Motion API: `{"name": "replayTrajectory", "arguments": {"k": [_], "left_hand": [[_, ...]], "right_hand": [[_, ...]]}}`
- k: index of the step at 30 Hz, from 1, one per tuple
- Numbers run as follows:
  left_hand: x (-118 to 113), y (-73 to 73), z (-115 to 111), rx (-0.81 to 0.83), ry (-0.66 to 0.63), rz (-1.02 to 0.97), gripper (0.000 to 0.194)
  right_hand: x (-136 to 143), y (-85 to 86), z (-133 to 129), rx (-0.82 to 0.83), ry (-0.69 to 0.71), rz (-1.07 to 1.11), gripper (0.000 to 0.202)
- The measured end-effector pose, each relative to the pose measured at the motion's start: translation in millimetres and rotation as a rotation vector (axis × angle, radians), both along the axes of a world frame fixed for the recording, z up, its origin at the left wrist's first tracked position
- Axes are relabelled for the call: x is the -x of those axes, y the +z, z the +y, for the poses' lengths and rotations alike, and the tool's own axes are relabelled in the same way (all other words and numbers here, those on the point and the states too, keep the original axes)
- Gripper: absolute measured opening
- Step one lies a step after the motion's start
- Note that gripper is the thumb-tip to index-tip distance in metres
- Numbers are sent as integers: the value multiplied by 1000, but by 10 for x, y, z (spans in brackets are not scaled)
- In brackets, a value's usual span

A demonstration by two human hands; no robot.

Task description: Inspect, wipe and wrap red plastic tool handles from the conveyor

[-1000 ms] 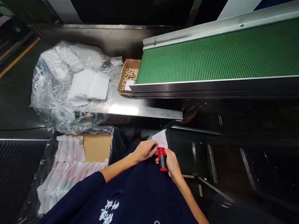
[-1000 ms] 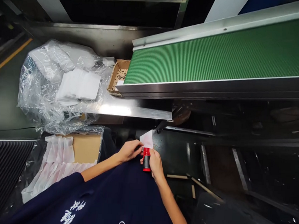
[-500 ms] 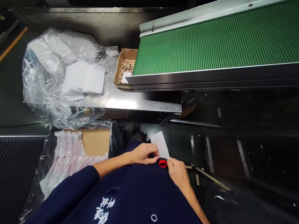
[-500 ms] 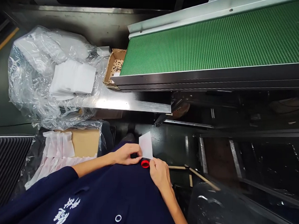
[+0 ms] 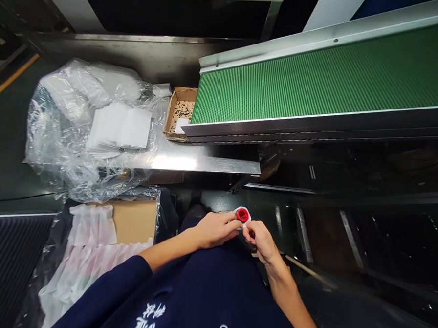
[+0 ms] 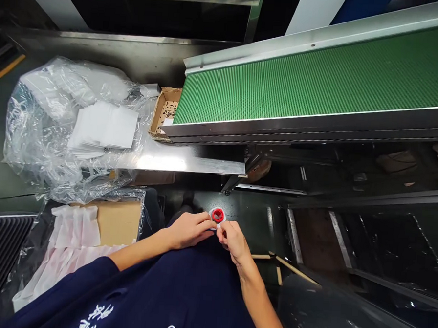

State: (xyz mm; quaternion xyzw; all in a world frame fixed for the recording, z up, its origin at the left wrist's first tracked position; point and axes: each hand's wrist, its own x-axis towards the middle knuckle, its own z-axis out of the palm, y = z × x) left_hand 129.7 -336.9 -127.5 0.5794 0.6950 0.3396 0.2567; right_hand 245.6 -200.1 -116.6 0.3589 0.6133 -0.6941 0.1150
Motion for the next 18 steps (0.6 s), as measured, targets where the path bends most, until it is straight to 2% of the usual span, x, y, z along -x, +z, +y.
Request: {"name": "replayTrajectory", "arguments": {"k": [4, 9, 11, 15, 17, 18], "left_hand": [[7, -48, 34, -14, 37, 65, 32], [161, -69, -11, -77, -112, 36, 26], [171, -70, -51, -91, -117, 23, 24], [103, -74, -191, -78, 56, 3, 19], [85, -102, -314, -42, 184, -126, 27], [80, -131, -392, -7, 252, -258, 38]], "right_hand": [[58, -6, -51, -65, -7, 17, 39], [77, -18, -61, -183, 41, 30, 41], [58, -6, -72, -200, 82, 34, 42], [-16, -49, -135, -248, 234, 49, 45], [-48, -133, -171, -312, 349, 69, 48], [-56, -184, -188, -354, 420, 92, 49]]}}
